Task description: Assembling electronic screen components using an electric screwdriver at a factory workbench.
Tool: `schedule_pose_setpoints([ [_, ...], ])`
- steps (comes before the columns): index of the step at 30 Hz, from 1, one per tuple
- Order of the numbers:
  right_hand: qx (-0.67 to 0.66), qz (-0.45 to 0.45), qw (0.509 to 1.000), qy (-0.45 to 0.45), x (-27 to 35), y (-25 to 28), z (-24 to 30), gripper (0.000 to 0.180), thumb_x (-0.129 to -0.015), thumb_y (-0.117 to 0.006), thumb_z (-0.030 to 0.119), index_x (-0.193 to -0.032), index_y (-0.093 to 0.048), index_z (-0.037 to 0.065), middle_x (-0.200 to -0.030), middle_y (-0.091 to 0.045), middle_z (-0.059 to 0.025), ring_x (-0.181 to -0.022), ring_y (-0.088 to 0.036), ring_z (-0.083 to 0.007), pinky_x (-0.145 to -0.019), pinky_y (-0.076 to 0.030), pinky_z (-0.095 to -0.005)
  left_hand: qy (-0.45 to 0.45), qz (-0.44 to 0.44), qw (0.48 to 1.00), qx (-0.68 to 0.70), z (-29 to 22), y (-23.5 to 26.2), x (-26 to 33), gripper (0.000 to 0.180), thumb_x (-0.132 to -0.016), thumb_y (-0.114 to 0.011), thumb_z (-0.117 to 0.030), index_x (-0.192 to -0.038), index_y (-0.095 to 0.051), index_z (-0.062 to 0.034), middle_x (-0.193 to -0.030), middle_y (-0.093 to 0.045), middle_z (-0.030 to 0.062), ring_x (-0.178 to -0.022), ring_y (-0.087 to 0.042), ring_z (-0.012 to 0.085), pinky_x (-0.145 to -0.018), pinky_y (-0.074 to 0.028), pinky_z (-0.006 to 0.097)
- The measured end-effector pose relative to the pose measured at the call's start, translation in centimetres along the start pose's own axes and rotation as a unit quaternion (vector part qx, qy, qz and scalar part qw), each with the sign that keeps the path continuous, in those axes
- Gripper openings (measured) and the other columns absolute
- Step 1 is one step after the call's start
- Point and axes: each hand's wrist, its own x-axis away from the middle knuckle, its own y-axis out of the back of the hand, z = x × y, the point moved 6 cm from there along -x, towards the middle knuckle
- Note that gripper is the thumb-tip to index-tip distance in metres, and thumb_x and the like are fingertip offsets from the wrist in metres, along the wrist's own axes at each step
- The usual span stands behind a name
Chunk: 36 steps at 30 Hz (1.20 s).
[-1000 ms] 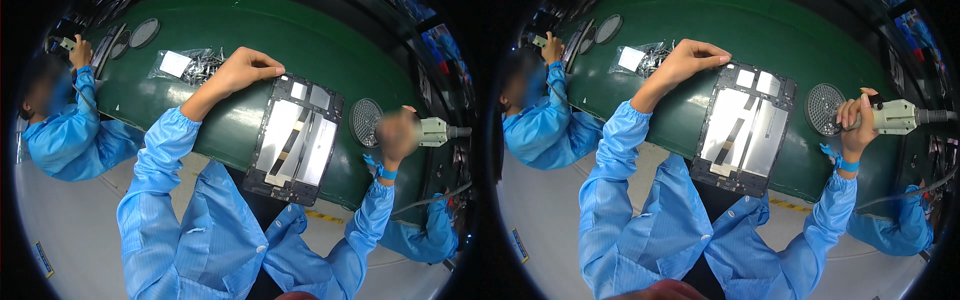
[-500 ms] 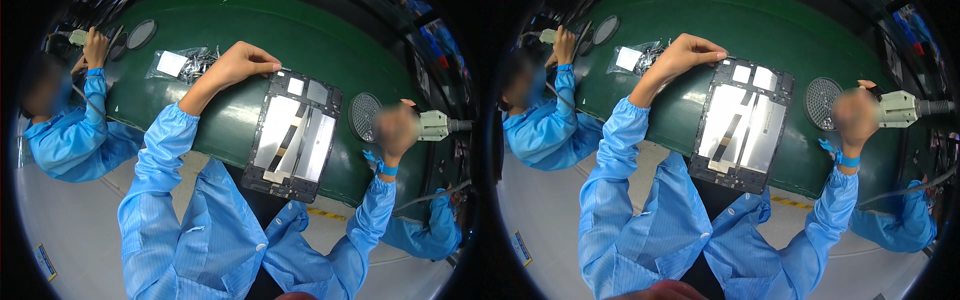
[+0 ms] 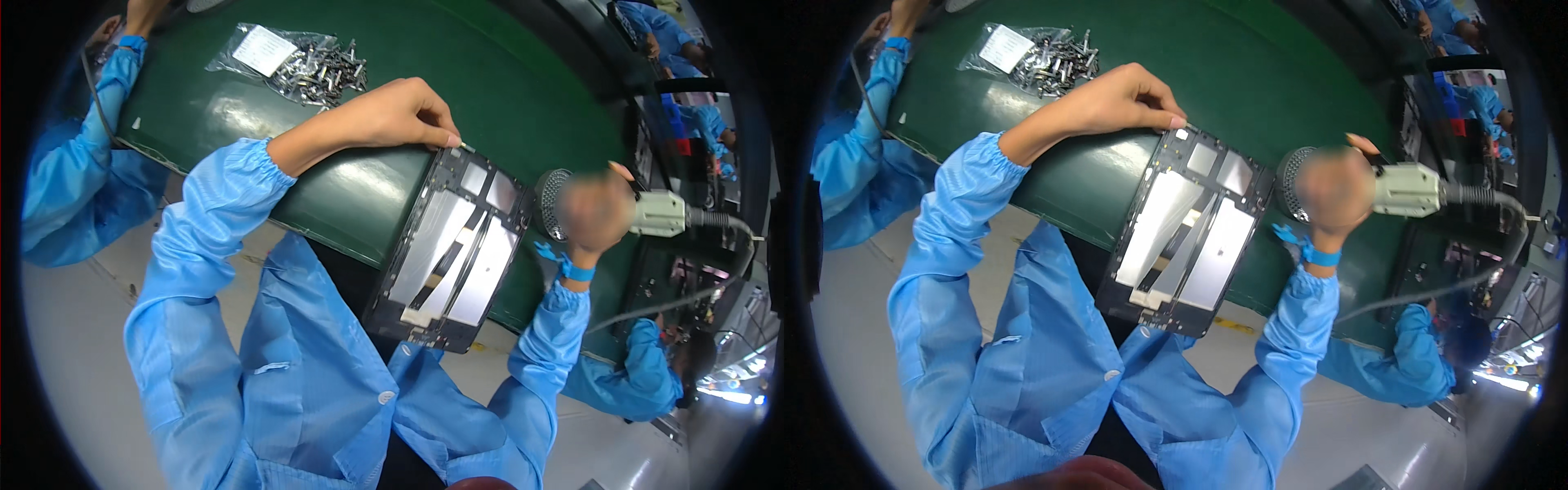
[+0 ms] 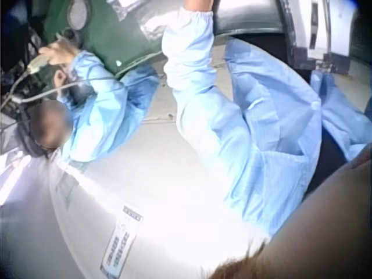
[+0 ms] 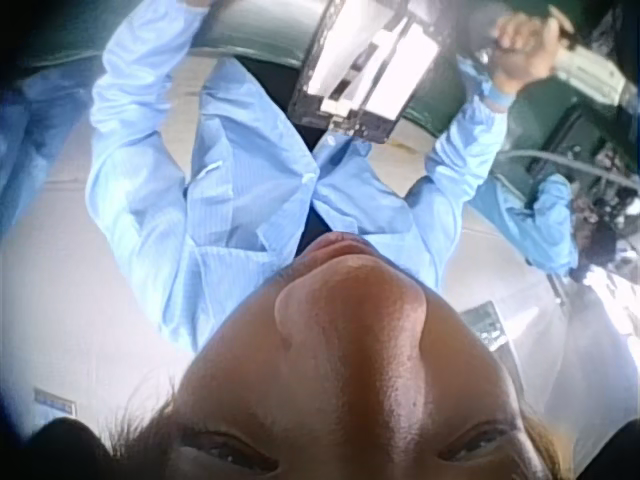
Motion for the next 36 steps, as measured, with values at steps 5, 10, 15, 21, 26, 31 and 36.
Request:
schedule_pose_setpoints([
  [5, -0.051, 0.104, 0.993, -0.006, -0.6, -8.5, 0.0, 0.029, -0.1, -0.042, 0.028, -0.101, -0.056, 0.003, -0.051, -0.028, 0.0035, -0.041, -0.032, -0.0096, -0.044, -0.034, -0.0283, -0.021, -0.011, 0.998, -0.066, -1.9, -2.0, 0.8, 0.027, -0.09, -0.07, -0.022, -0.098, -0.073, 0.0032, -0.082, -0.073, 0.0143, -0.075, -0.069, 0.0177, -0.071, -0.053, 0.03],
  [10, -0.08, 0.152, 0.985, 0.005, -0.4, -12.4, -0.4, 0.03, -0.101, -0.039, 0.028, -0.101, -0.057, 0.003, -0.05, -0.029, 0.004, -0.04, -0.033, -0.01, -0.042, -0.035, -0.0286, -0.066, -0.015, 0.998, -0.017, -1.2, -2.4, 0.2, 0.024, -0.089, -0.067, -0.018, -0.098, -0.073, 0.0033, -0.081, -0.073, 0.0142, -0.072, -0.067, 0.0174, -0.069, -0.052, 0.031],
  [15, -0.069, 0.151, 0.986, 0.017, -0.4, -13.2, -1.3, 0.031, -0.101, -0.039, 0.028, -0.104, -0.058, 0.003, -0.05, -0.028, 0.0038, -0.04, -0.032, -0.0097, -0.041, -0.035, -0.0286, -0.065, -0.003, 0.998, 0.017, -0.5, -2.4, -0.2, 0.025, -0.087, -0.068, -0.018, -0.097, -0.073, 0.0039, -0.081, -0.073, 0.0142, -0.072, -0.068, 0.0178, -0.069, -0.053, 0.031],
  [21, -0.048, 0.128, 0.991, 0.014, -0.1, -13.2, -1.9, 0.031, -0.1, -0.041, 0.029, -0.103, -0.058, 0.003, -0.051, -0.028, 0.0038, -0.04, -0.031, -0.0094, -0.041, -0.034, -0.0292, -0.051, -0.002, 0.998, 0.022, -0.3, -2.5, -0.2, 0.025, -0.086, -0.069, -0.017, -0.097, -0.073, 0.0041, -0.082, -0.073, 0.0154, -0.073, -0.069, 0.0192, -0.071, -0.054, 0.032],
  [26, -0.049, 0.131, 0.99, 0.013, -0.2, -13.0, -2.1, 0.031, -0.1, -0.042, 0.029, -0.103, -0.058, 0.004, -0.051, -0.028, 0.0036, -0.04, -0.03, -0.0093, -0.041, -0.034, -0.0291, -0.057, 0.002, 0.998, 0.012, -0.4, -2.5, -0.3, 0.024, -0.085, -0.069, -0.016, -0.097, -0.073, 0.0042, -0.082, -0.073, 0.0155, -0.073, -0.069, 0.0195, -0.071, -0.055, 0.032],
  [31, -0.07, 0.156, 0.985, 0.013, -0.4, -12.6, -2.3, 0.026, -0.101, -0.041, 0.023, -0.107, -0.052, 0.0, -0.051, -0.031, -0.0004, -0.039, -0.035, -0.0118, -0.041, -0.039, -0.0308, -0.048, 0.001, 0.999, 0.021, -0.2, -2.8, -0.4, 0.024, -0.085, -0.069, -0.016, -0.097, -0.073, 0.0042, -0.082, -0.073, 0.0156, -0.073, -0.069, 0.019, -0.071, -0.055, 0.031],
  [36, -0.007, 0.137, 0.991, 0.005, -0.1, -14.0, -1.9, 0.034, -0.102, -0.039, 0.03, -0.107, -0.056, 0.0, -0.051, -0.028, 0.0036, -0.04, -0.031, -0.0089, -0.042, -0.035, -0.0292, -0.041, 0.005, 0.999, 0.017, -0.2, -2.7, -0.1, 0.025, -0.085, -0.068, -0.016, -0.097, -0.073, 0.0044, -0.082, -0.073, 0.0158, -0.072, -0.069, 0.0188, -0.069, -0.054, 0.031],
])
